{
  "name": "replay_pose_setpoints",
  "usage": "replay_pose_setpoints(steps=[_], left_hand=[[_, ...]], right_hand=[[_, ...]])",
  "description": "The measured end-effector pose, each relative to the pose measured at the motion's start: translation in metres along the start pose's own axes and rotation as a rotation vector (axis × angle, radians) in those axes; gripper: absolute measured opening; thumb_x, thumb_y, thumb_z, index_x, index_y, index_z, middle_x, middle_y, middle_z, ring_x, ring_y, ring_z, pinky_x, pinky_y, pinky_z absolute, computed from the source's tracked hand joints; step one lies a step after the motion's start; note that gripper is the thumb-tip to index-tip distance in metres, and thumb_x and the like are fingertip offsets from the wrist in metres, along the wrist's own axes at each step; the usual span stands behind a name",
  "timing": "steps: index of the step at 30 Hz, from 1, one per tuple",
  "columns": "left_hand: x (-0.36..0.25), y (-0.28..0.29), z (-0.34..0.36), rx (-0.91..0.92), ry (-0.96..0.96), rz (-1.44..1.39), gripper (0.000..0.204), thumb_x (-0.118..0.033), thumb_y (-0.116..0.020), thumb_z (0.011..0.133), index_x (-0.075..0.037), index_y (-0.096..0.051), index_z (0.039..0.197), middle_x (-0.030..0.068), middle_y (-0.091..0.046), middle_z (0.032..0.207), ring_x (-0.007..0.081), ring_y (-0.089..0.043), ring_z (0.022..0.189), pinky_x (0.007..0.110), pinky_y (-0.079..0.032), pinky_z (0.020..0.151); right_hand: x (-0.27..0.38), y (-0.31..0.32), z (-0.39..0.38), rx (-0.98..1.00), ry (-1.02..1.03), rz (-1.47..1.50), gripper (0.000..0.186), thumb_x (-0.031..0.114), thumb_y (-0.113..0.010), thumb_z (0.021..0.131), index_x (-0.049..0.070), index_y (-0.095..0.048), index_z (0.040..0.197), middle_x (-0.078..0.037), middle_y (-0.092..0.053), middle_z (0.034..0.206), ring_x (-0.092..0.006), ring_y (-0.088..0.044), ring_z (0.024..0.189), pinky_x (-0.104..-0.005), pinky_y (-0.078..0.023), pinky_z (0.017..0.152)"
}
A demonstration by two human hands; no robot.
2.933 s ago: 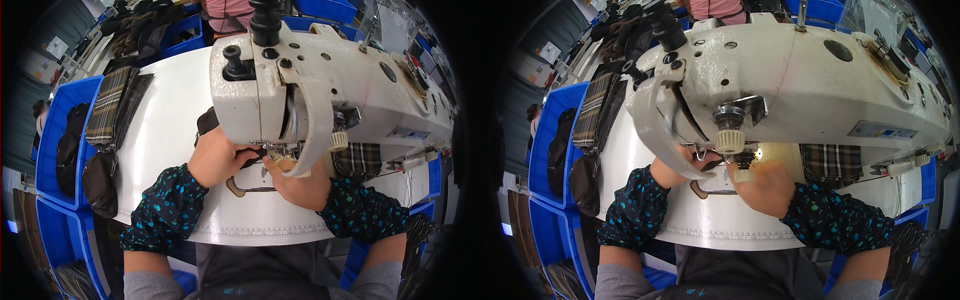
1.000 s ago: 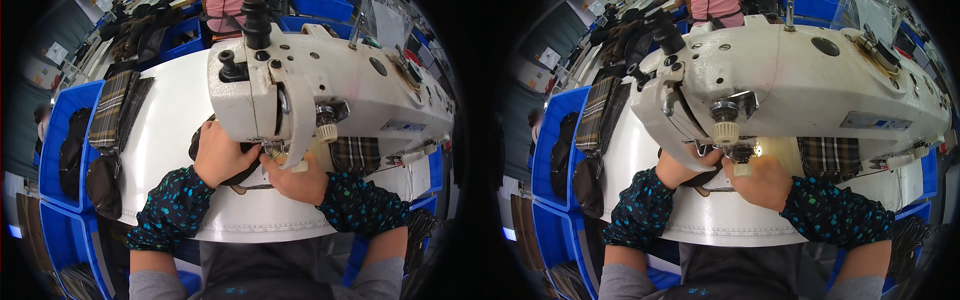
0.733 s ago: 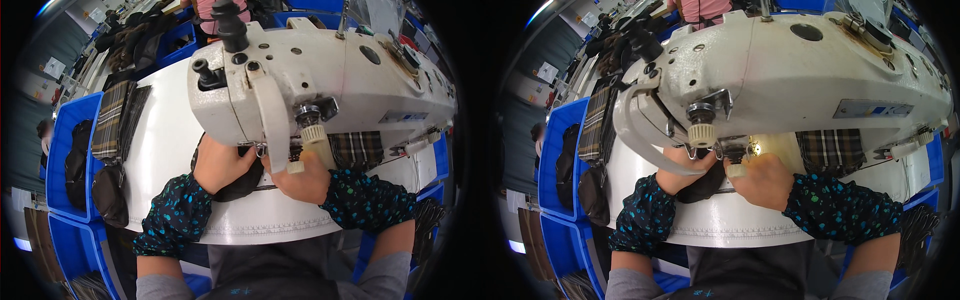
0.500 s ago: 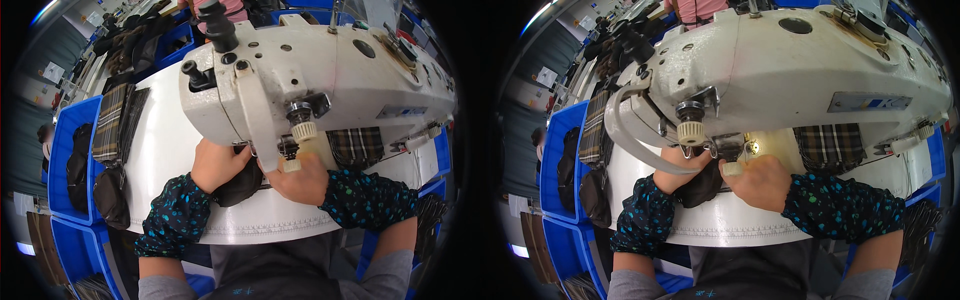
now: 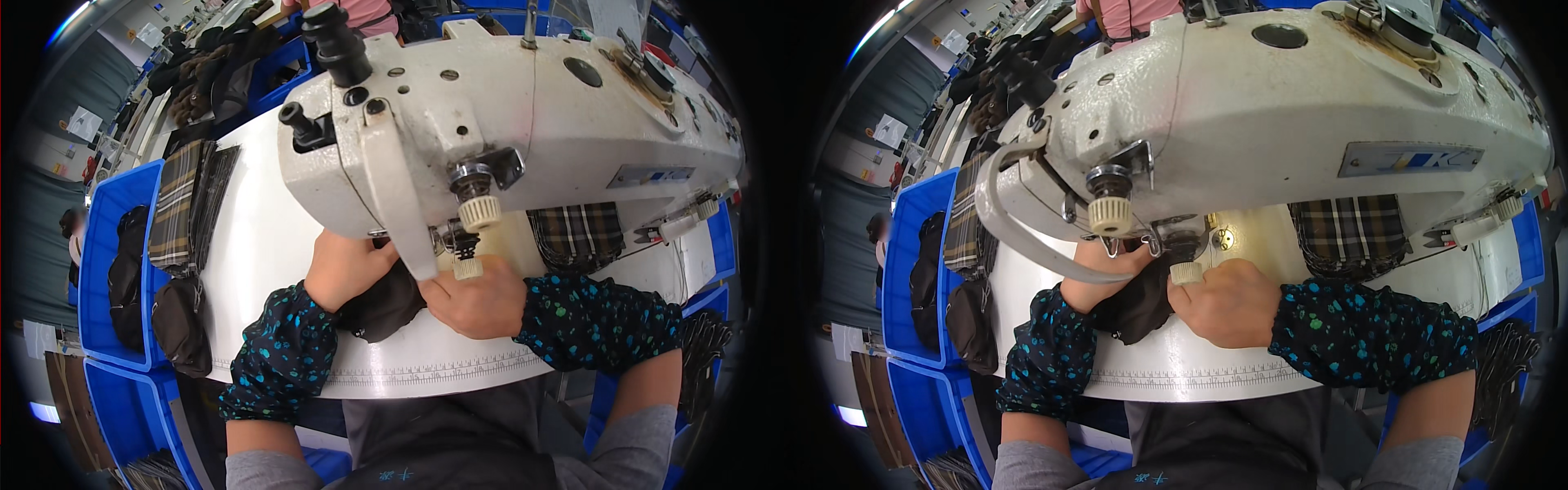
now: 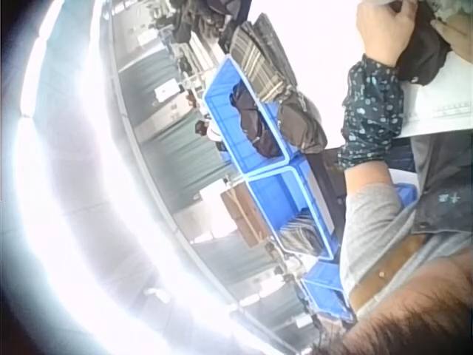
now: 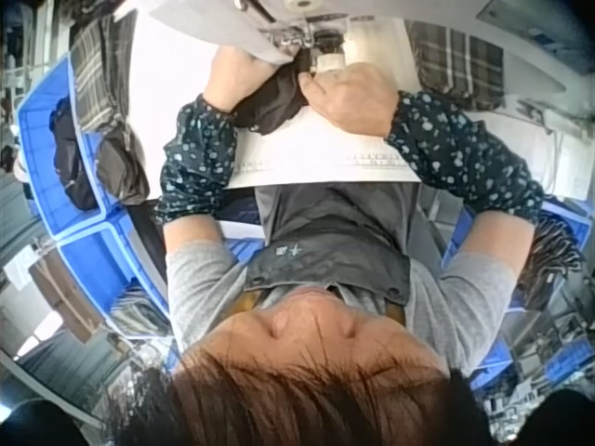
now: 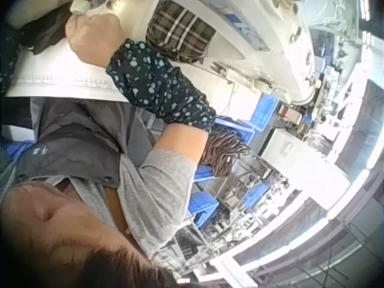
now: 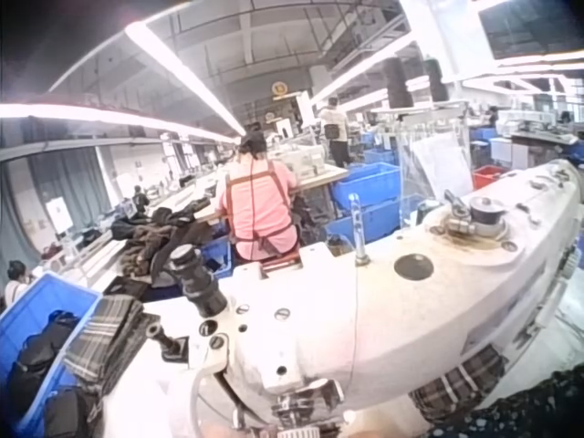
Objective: Sewing fabric pieces to construct a plaid pouch using an industrial sewing machine.
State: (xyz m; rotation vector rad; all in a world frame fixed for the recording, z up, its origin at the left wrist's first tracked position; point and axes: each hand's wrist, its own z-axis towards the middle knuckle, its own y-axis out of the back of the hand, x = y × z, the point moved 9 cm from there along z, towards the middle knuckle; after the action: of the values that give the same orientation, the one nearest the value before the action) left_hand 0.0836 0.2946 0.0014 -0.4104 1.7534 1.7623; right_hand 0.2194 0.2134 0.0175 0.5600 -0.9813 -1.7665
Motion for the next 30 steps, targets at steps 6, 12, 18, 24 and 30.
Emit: replay_pose_setpoints(steps=[6,12,18,24,30], left_hand=[[-0.003,0.0,0.0,-0.019,-0.03,0.015,0.029,-0.022,-0.073,0.081,-0.01,-0.072,0.107,0.017,-0.071,0.093,0.0389,-0.067,0.084,0.044,-0.054,0.073],[-0.002,0.01,-0.008,-0.013,-0.032,0.103,0.027,-0.023,-0.075,0.08,-0.007,-0.073,0.102,0.0188,-0.07,0.091,0.0397,-0.067,0.086,0.044,-0.054,0.075],[-0.082,0.013,-0.058,0.124,-0.596,0.111,0.051,-0.022,-0.086,0.073,0.0,-0.066,0.113,0.0167,-0.067,0.112,0.0366,-0.063,0.097,0.044,-0.05,0.087],[-0.06,0.008,-0.046,0.144,-0.433,0.024,0.031,-0.009,-0.073,0.084,-0.002,-0.066,0.113,0.0126,-0.069,0.111,0.0338,-0.064,0.099,0.041,-0.052,0.087],[-0.046,0.012,-0.046,0.128,-0.352,-0.098,0.024,-0.003,-0.071,0.084,0.002,-0.065,0.107,0.0151,-0.069,0.106,0.0344,-0.065,0.096,0.039,-0.051,0.085]], right_hand=[[-0.005,-0.008,-0.001,0.007,-0.032,-0.002,0.011,0.012,-0.061,0.076,0.003,-0.062,0.082,-0.006,-0.056,0.061,-0.0225,-0.06,0.05,-0.0366,-0.046,0.045],[-0.013,-0.009,0.0,0.039,-0.048,0.001,0.006,0.013,-0.062,0.077,0.008,-0.061,0.075,-0.006,-0.055,0.057,-0.0242,-0.06,0.051,-0.0382,-0.046,0.045],[-0.023,-0.003,0.002,0.005,-0.146,0.11,0.008,0.013,-0.063,0.079,0.007,-0.062,0.073,-0.007,-0.059,0.064,-0.0241,-0.064,0.057,-0.0362,-0.047,0.046],[0.002,0.019,-0.005,-0.057,-0.089,-0.161,0.006,0.015,-0.065,0.076,0.01,-0.061,0.077,-0.003,-0.057,0.072,-0.0146,-0.057,0.052,-0.0301,-0.044,0.044],[0.021,0.008,-0.005,0.029,-0.066,-0.082,0.029,0.016,-0.064,0.077,0.006,-0.073,0.103,-0.01,-0.07,0.108,-0.0091,-0.055,0.054,-0.0251,-0.042,0.045]])
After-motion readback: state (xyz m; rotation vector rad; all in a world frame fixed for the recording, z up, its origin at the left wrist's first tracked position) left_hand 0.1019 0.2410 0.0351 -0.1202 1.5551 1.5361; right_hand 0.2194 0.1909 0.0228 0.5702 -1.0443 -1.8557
